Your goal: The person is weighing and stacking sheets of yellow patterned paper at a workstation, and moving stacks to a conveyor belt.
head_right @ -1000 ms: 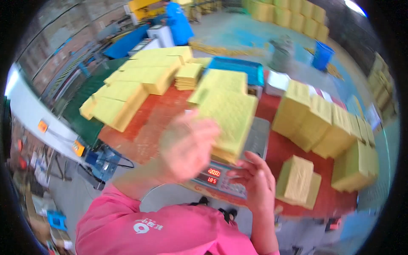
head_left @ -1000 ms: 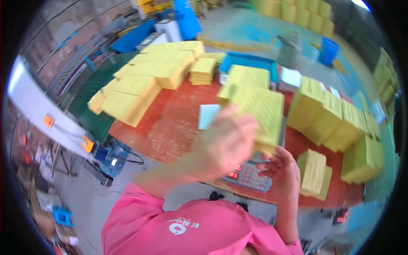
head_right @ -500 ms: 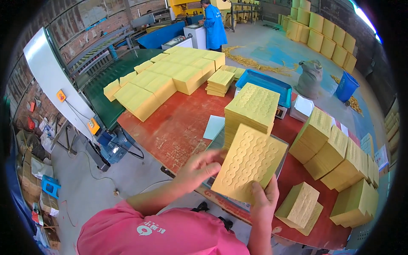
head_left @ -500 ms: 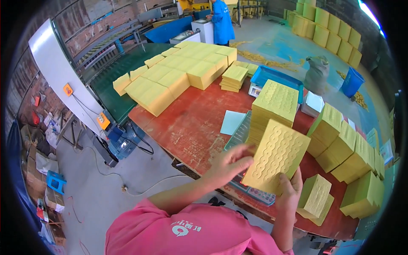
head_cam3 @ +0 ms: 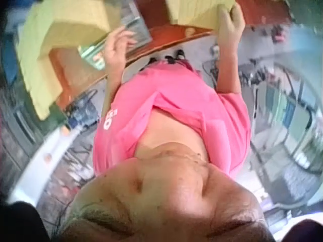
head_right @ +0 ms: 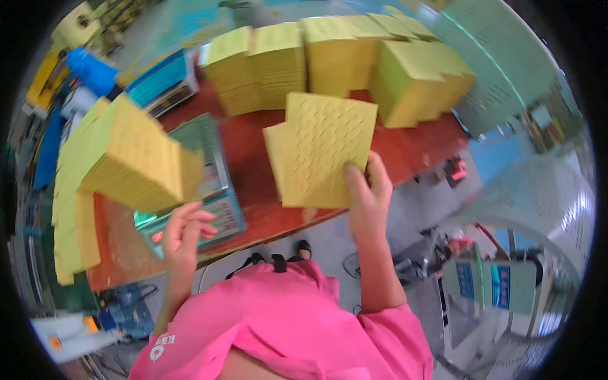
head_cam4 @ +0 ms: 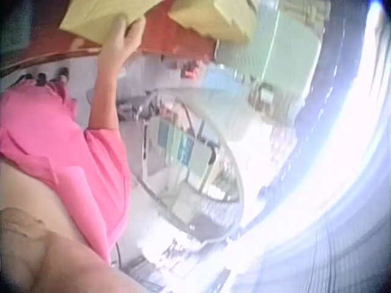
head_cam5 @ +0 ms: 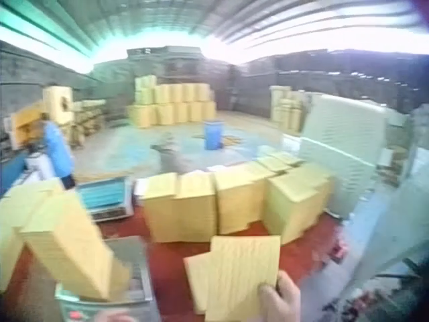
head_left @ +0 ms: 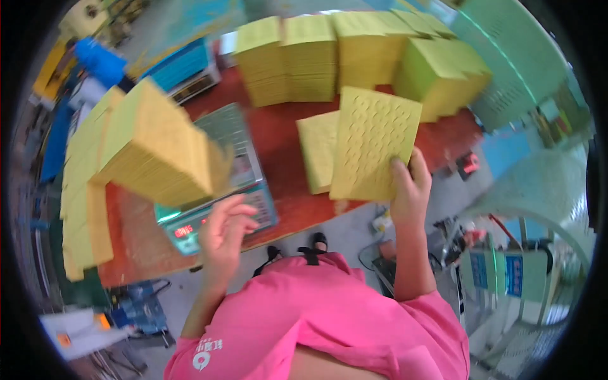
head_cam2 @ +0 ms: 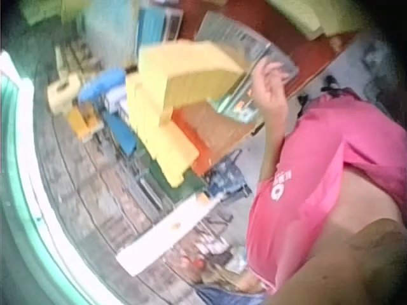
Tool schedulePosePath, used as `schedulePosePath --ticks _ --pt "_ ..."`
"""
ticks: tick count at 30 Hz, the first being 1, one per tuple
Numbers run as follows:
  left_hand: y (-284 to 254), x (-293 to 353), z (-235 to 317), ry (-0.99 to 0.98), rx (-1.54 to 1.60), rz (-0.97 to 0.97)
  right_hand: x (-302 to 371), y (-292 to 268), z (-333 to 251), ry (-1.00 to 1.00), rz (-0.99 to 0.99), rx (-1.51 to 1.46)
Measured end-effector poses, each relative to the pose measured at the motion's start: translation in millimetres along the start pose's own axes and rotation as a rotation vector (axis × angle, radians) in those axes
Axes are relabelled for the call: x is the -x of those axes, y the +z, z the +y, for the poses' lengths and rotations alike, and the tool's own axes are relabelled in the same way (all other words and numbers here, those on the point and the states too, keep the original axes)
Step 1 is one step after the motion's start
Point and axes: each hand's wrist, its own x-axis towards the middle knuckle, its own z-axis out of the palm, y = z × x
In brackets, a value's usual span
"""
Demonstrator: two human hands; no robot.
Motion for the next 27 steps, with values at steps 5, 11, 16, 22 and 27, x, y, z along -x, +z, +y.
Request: schedulePosePath --ticks 5,11,16,22,27 --pt "44.4 -23.9 -5.1 -0.034 -0.032 -0.111 -63.7 -107.9 55.7 0.037 0.219 0.011" --pt "75.6 -21.1 1.4 -0.014 -0.107 -0.083 -91.0 -127.6 118.6 0.193 -0.007 0.069" --pt "69.8 -11.0 -1.6 -0.005 -0.174 0.031 -98.7 -101.8 141.3 0.271 -0.151 0.130" --pt "53.9 13.1 2.0 -0.082 -0.247 0.298 -104.7 -78.4 154.6 0.231 -0.254 0.313" --pt "21.0 21.2 2.8 0.020 -0.272 0.578 -104.2 -93.4 168.2 0.097 -0.244 0.443"
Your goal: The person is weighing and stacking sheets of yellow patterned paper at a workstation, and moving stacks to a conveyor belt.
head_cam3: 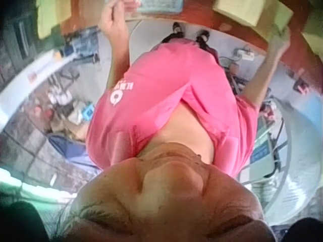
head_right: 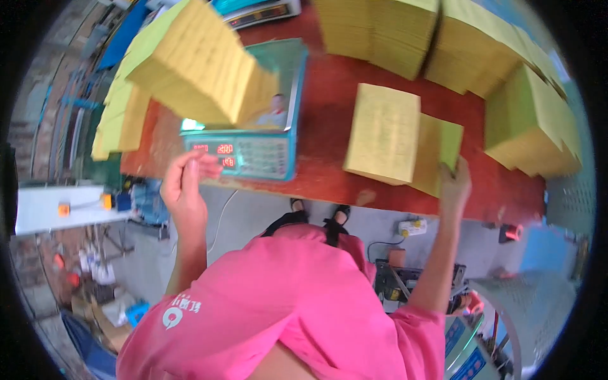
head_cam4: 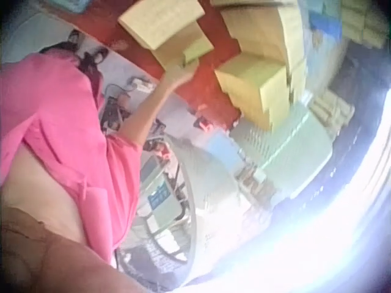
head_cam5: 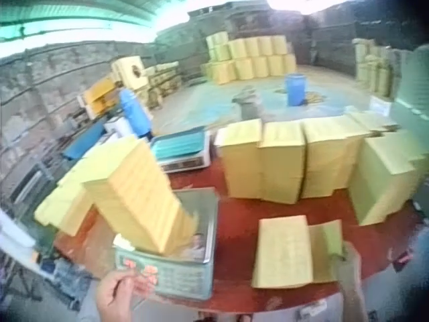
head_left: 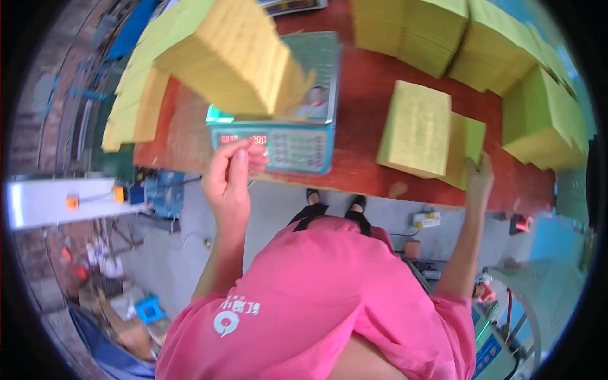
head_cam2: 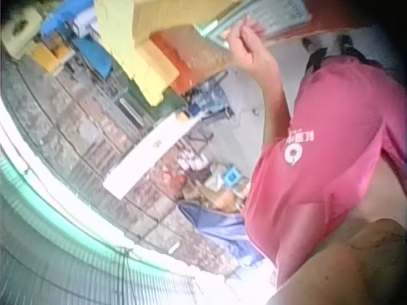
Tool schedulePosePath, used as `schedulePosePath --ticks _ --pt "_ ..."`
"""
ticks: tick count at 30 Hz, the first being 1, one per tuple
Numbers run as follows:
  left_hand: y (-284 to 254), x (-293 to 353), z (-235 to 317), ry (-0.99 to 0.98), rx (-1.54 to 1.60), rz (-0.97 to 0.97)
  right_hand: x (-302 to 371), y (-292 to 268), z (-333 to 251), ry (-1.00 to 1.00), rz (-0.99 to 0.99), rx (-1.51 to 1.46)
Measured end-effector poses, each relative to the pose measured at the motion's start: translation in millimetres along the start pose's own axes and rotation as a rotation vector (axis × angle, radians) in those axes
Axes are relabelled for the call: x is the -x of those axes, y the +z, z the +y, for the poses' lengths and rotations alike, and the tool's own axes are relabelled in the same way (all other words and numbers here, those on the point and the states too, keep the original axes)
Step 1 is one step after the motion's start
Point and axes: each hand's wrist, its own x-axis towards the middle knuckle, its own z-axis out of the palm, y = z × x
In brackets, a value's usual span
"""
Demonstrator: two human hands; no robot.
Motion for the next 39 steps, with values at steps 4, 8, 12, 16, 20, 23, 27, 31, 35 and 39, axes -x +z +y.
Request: schedulePosePath --ticks 4,8,12,16,20,23,27,31,35,39 --pt "-34.4 -8.1 -8.9 -0.015 0.170 0.255 -0.6 3.6 -7.9 -0.045 -0.008 0.161" --pt "-63.4 -9.3 -19.0 -0.062 0.314 0.325 1.4 3.5 -27.6 0.051 -0.029 0.420" --pt "-82.8 -11.3 -26.2 -0.064 0.355 0.342 3.3 -2.7 -31.7 -0.136 0.172 0.560" --pt "-94.7 -23.6 -34.5 -0.090 0.384 0.378 34.2 12.5 -97.7 -0.319 0.203 0.359" --pt "-97.4 -48.2 -46.7 -0.128 0.412 0.327 61.0 38.1 -130.5 -0.352 0.229 0.143" --pt "-110.9 -60.9 -45.9 -0.082 0.303 0.333 71.9 70.5 -146.3 -0.406 0.269 0.076" --pt "-117.8 -79.3 -55.7 0.005 0.295 0.119 82.8 86.8 -135.4 -0.273 0.368 -0.103" --pt "-54.4 -64.2 -22.3 -0.013 0.215 -0.508 118.3 76.5 -124.0 -0.089 0.469 -0.281" --pt "63.0 -56.9 22.0 0.505 0.010 -1.027 160.1 62.2 -91.0 0.065 0.511 -0.425" --pt "198.6 -25.0 49.5 1.007 -0.054 -1.206 194.1 47.8 -57.5 0.272 0.509 -0.576"
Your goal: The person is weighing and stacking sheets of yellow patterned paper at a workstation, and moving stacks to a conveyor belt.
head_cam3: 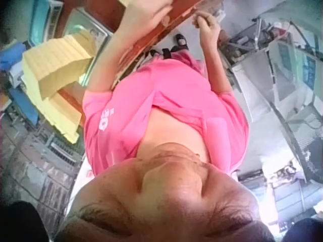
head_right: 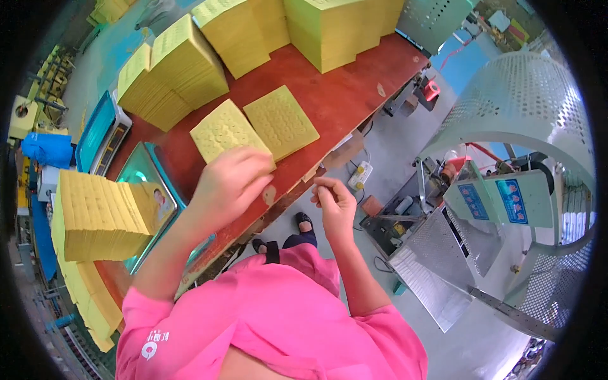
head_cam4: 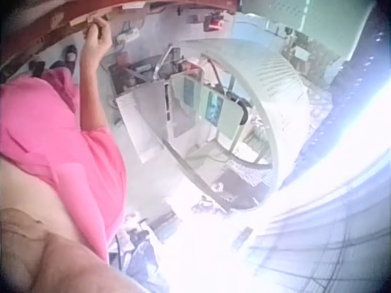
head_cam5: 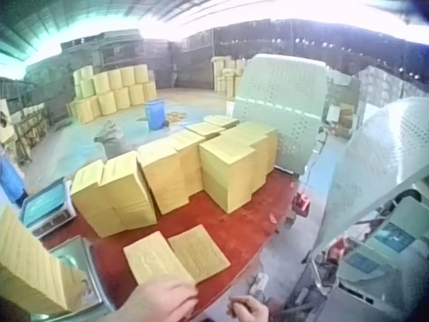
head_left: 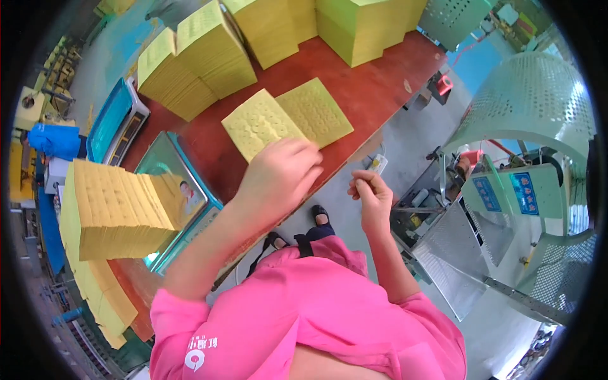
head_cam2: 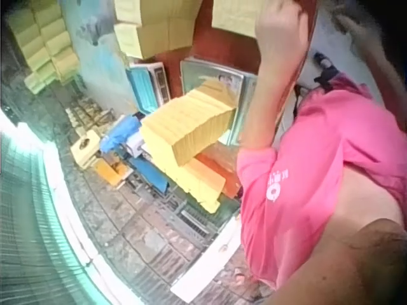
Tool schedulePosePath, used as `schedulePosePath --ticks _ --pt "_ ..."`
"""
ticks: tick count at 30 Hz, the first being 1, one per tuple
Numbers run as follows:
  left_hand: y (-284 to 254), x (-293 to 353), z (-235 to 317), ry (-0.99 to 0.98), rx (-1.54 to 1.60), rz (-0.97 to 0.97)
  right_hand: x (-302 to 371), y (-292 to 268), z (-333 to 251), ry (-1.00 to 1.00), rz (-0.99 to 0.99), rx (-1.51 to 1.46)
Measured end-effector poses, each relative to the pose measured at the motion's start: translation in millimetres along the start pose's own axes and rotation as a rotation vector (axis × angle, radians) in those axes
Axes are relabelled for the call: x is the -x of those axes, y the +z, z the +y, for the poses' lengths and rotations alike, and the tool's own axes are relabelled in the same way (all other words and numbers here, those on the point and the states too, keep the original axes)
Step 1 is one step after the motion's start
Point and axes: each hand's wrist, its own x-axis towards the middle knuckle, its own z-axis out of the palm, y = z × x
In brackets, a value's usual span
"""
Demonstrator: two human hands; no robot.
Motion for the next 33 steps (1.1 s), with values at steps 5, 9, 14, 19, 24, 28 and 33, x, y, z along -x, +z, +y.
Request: schedulePosePath --ticks 5,9,14,19,24,28,33 --pt "77.1 -72.0 -46.1 -0.067 -0.398 -0.322 -9.7 -30.9 1.4 0.104 0.001 -0.061" --pt "102.2 -86.3 -57.8 -0.187 -0.460 -0.430 -29.9 -48.6 -3.4 0.095 -0.004 -0.061" --pt "101.8 -87.2 -54.5 -0.163 -0.468 -0.347 -49.3 -53.2 -5.9 0.103 -0.038 -0.066" --pt "106.6 -80.5 -55.6 -0.190 -0.477 -0.309 -55.5 -45.1 2.3 0.129 -0.111 -0.089" --pt "104.2 -79.9 -58.7 -0.182 -0.468 -0.313 -60.3 -39.8 0.1 0.139 -0.149 -0.081" --pt "105.2 -78.2 -61.4 -0.177 -0.438 -0.281 -64.5 -42.8 -0.6 0.133 -0.156 -0.076" --pt "101.5 -77.9 -52.1 -0.214 -0.438 -0.266 -68.6 -47.1 -2.9 0.108 -0.157 -0.065"
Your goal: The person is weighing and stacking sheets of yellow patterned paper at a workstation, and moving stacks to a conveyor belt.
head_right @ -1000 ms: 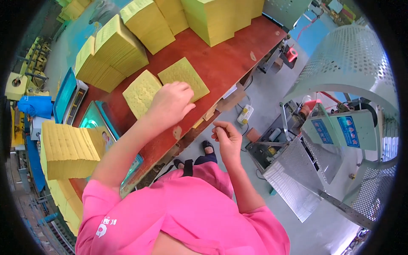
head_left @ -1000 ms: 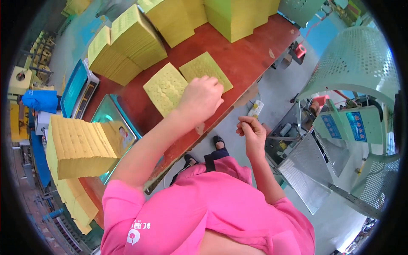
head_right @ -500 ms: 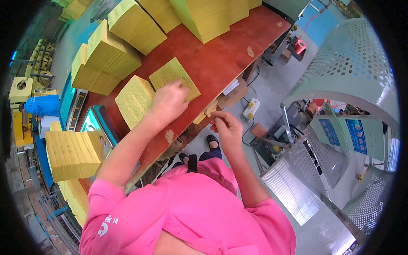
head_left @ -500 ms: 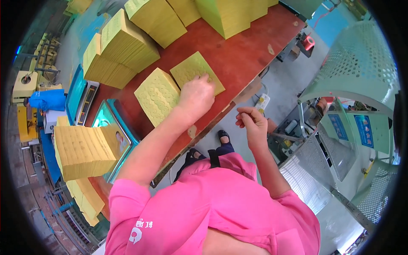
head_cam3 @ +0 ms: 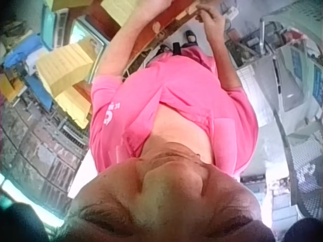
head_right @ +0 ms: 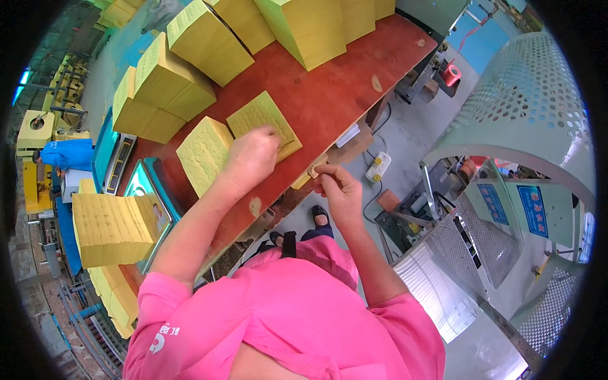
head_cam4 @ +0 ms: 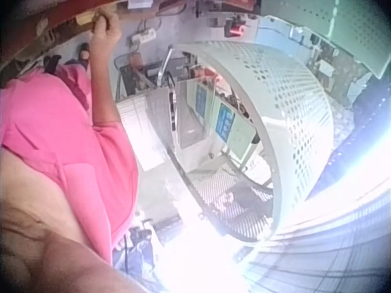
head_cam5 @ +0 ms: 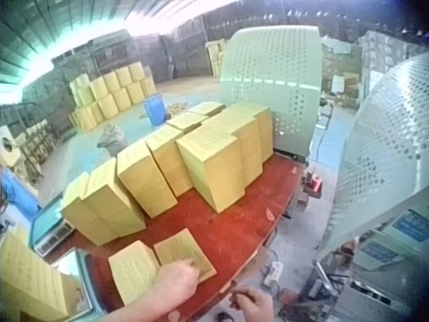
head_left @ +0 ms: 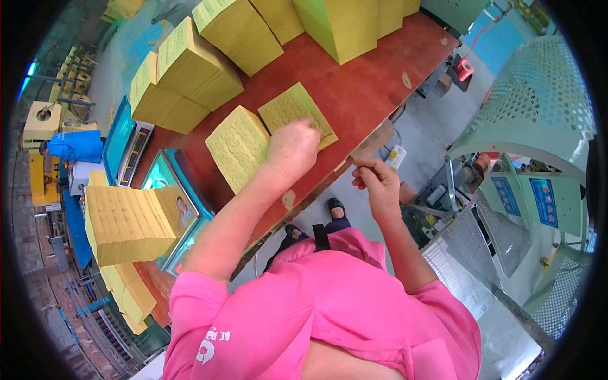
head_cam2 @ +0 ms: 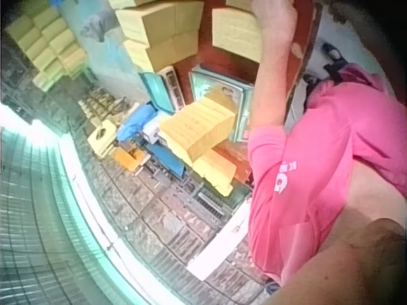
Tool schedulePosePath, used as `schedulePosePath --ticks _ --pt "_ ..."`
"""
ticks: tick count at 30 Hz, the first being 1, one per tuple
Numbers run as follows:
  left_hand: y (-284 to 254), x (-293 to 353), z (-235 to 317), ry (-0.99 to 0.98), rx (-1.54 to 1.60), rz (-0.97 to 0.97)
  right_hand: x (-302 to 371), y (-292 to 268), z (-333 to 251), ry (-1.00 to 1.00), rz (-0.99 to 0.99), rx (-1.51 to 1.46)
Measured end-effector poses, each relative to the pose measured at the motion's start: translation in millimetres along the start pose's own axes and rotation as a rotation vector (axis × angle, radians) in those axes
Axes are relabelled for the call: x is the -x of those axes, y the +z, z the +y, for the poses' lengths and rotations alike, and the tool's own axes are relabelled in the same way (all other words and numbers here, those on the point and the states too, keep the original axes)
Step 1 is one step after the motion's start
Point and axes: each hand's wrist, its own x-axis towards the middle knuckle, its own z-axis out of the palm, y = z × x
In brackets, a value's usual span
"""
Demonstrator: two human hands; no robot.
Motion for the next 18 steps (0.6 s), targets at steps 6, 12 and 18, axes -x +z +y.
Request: schedulePosePath --ticks 6,12,18 --pt "-26.2 10.5 36.6 0.074 0.024 0.202 -18.8 -13.5 -6.9 -0.036 0.003 0.005" --pt "-3.4 50.7 76.7 0.309 0.076 0.202 -32.2 -28.8 -16.7 0.337 -0.240 -0.209" --pt "-5.8 91.3 59.5 -0.070 0.471 0.352 -13.9 -6.7 -26.6 0.091 -0.097 0.173"
